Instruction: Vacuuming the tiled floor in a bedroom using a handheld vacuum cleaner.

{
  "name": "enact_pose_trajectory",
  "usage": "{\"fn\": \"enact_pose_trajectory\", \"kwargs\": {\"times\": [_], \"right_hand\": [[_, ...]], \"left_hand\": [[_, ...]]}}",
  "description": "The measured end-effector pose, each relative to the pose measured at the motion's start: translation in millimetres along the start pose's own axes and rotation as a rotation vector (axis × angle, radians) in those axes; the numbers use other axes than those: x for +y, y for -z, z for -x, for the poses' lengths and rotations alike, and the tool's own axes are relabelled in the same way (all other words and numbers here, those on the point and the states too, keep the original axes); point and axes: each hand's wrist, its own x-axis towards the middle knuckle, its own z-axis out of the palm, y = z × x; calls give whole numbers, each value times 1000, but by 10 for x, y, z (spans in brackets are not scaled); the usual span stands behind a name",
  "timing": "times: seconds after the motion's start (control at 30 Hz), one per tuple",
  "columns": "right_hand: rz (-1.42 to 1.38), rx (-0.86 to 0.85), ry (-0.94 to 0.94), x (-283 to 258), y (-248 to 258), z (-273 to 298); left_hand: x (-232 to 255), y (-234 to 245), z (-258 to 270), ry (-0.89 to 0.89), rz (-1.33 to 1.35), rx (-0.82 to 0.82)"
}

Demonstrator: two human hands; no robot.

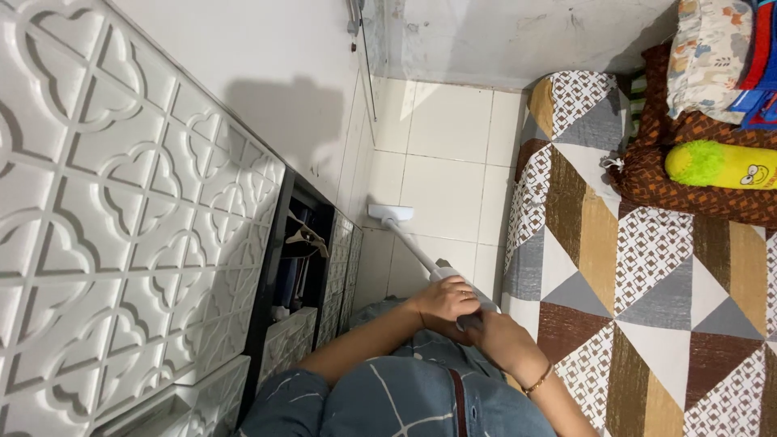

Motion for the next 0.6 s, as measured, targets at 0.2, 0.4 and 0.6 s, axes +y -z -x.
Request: {"fn": "enact_pose_trajectory", "kwargs": {"times": [0.2,0.4,0.6], "right_hand": [[1,81,-58,135,-220,-330],[-75,158,-39,42,-42,-786],[-165,244,33,99,113,-1401]], "left_hand": [[-174,-23,133,120,-29,-97],[-291,115,58,362,-83,2],[-483,48,-53,704,-142,-20]]}}
